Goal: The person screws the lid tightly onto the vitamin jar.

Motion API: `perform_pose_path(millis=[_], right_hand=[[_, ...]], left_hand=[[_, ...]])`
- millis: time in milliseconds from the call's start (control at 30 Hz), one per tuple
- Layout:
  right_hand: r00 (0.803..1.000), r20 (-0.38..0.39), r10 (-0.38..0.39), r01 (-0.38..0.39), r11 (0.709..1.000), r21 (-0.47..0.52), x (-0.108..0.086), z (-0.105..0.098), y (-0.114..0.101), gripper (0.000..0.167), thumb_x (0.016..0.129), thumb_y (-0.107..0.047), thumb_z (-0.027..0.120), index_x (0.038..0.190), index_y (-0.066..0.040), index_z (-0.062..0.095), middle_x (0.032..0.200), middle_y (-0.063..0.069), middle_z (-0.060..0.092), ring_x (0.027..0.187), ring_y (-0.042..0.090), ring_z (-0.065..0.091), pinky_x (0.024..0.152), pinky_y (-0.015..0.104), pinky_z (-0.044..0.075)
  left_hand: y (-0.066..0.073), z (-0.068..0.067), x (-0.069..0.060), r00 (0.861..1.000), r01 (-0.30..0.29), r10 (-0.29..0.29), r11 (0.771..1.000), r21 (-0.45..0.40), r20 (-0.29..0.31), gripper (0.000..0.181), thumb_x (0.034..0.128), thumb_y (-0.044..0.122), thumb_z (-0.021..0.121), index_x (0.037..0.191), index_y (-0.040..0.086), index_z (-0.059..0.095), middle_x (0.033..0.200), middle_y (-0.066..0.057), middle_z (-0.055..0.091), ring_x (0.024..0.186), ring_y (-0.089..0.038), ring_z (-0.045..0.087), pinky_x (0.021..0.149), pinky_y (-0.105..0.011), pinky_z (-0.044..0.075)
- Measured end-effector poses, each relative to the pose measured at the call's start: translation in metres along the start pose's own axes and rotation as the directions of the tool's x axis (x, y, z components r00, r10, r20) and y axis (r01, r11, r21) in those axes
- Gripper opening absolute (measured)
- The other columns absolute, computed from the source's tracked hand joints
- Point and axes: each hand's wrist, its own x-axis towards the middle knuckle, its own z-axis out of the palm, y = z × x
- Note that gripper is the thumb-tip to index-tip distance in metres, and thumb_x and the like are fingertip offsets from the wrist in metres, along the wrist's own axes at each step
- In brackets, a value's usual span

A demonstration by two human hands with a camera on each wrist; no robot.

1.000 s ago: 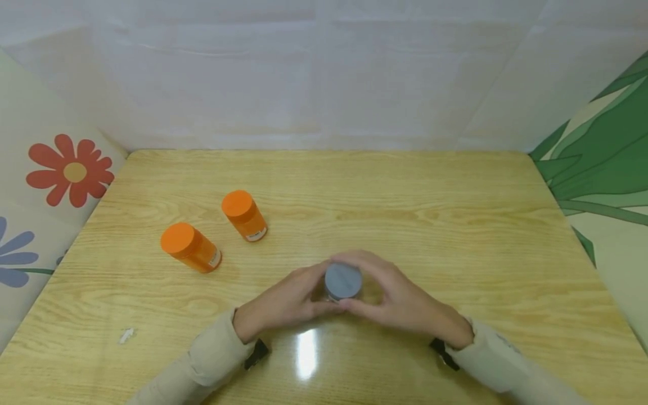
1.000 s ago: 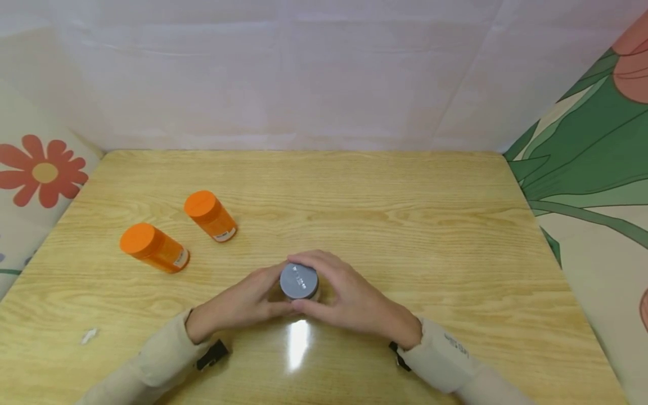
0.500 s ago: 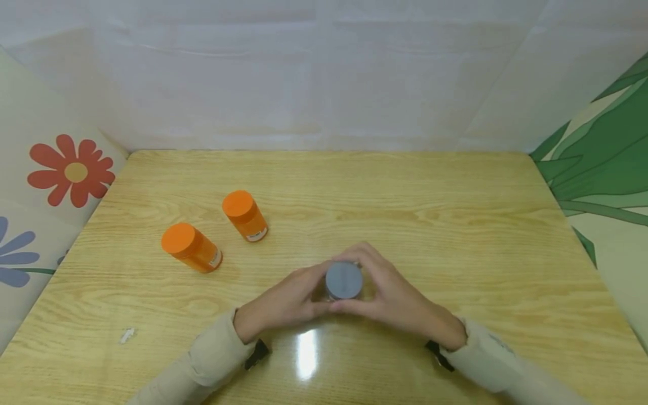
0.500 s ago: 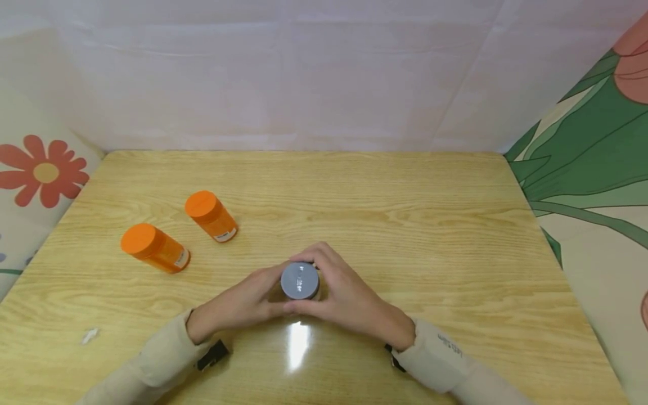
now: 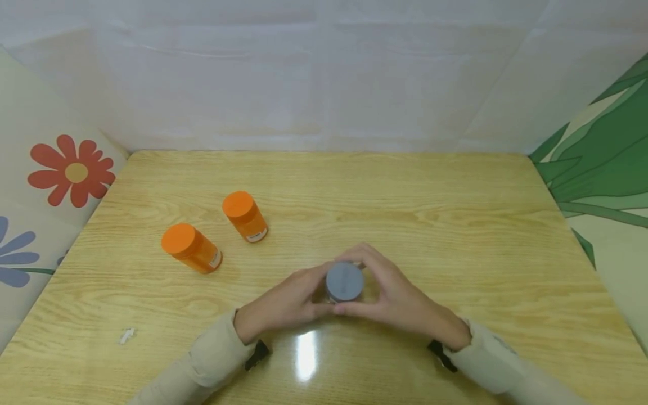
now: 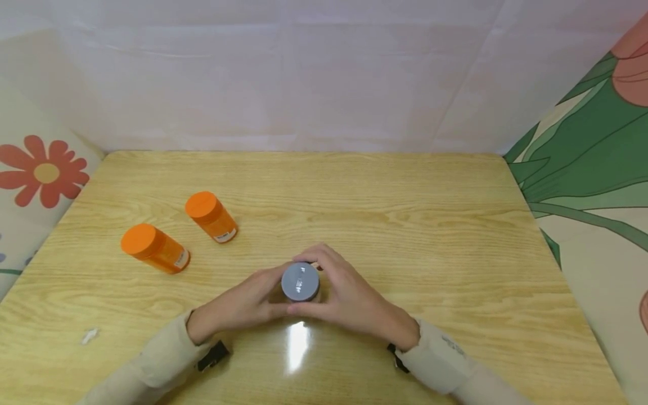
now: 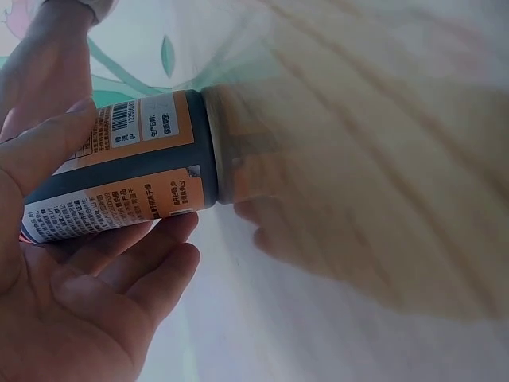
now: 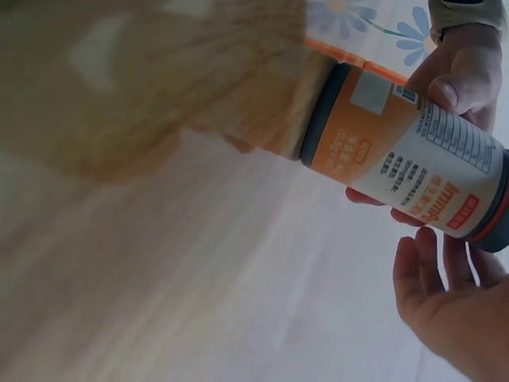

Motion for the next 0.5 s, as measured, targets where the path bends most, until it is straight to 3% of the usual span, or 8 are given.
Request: perform_pose_path(millis=[233,500], right_hand=[[0.997,0.066,-0.043,0.044,0.999,-0.022,-0.0033,-0.0064,-0.0016,0.068,0.083,-0.020,0.079,0.143,-0.010,0.048,0.141,0.004,0.057,0.131,0.020,0.053,0.111,0.041,0.045],[0.998,0.045,-0.050,0.053,0.997,-0.060,-0.0027,-0.0068,-0.0015,0.065,0.083,-0.023,0.080,0.141,-0.012,0.052,0.139,0.002,0.059,0.129,0.020,0.055,0.109,0.043,0.047]], left_hand=[[-0.0012,-0.0008,-0.0010,1.000,-0.010,0.010,1.000,-0.003,-0.007,0.061,0.0881,0.027,0.075,0.141,0.017,0.047,0.129,0.002,0.065,0.124,-0.013,0.058,0.109,-0.037,0.048],[0.0008,-0.0004,-0.0013,1.000,0.013,-0.012,1.000,0.018,-0.028,0.067,0.0870,0.026,0.076,0.145,0.017,0.044,0.126,0.003,0.066,0.119,-0.012,0.060,0.106,-0.037,0.050]])
